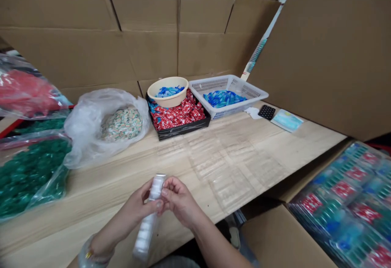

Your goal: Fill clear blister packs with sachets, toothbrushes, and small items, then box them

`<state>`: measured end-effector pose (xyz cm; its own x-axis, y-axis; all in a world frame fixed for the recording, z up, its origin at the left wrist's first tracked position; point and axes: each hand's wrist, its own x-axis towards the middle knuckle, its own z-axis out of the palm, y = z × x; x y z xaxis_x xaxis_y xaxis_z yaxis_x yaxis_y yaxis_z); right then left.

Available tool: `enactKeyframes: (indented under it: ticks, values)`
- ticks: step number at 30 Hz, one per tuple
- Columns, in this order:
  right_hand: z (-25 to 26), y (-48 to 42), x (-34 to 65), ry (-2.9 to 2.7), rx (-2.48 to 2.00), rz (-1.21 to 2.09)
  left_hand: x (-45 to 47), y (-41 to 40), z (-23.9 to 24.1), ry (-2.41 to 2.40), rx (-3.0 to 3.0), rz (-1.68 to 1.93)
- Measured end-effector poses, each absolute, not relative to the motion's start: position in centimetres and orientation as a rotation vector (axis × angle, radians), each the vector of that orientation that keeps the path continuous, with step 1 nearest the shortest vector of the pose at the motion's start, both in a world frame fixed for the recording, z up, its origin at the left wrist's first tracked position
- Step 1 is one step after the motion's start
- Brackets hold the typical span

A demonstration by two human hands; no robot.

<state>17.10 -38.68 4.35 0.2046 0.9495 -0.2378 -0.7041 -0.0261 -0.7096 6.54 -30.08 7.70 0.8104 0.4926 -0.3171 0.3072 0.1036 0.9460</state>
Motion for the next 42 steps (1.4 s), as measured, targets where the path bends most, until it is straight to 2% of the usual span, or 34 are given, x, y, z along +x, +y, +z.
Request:
enactKeyframes:
  ticks: [3, 9, 14, 19, 21, 24, 28, 32, 38, 42]
  values:
    - [4.9, -38.9, 17.5, -0.366, -0.864, 1.387, 6.3, -30.4, 7.6, 0.592, 1.5, 0.163]
    - [6.7, -40.4, 17.7, -0.517, -1.307, 1.334, 5.6, -31.0, 6.9, 0.775, 1.663, 0.282]
    - [3.4, -41.9, 19.7, -0.21, -1.304, 1.103, 1.7, -28.7, 8.7, 1.005, 1.51, 0.415]
    - [0.8, -43.2, 20.2, -0.024, -1.523, 1.054, 0.4, -29.7, 9.7, 1.003, 1.579, 0.289]
    - [1.8, -44.0, 18.7, -0.177, -1.49, 1.082, 1.4, -31.5, 9.3, 0.961, 1.598, 0.236]
    - [4.0, -44.8, 16.1, -0.388, -1.128, 1.213, 3.5, -34.2, 8.7, 0.754, 1.573, 0.133]
    - [5.5, -44.9, 15.5, -0.362, -0.919, 1.285, 4.9, -35.6, 8.7, 0.565, 1.533, 0.06]
    - [6.1, -45.1, 16.3, -0.38, -0.983, 1.31, 4.4, -35.4, 8.5, 0.559, 1.605, 0.066]
    - [7.5, -46.0, 15.4, -0.497, -1.339, 1.284, 4.6, -36.8, 7.3, 0.632, 1.904, 0.246]
    - [5.8, -48.8, 15.8, -0.326, -1.342, 1.184, 1.1, -35.3, 7.7, 0.916, 1.757, 0.342]
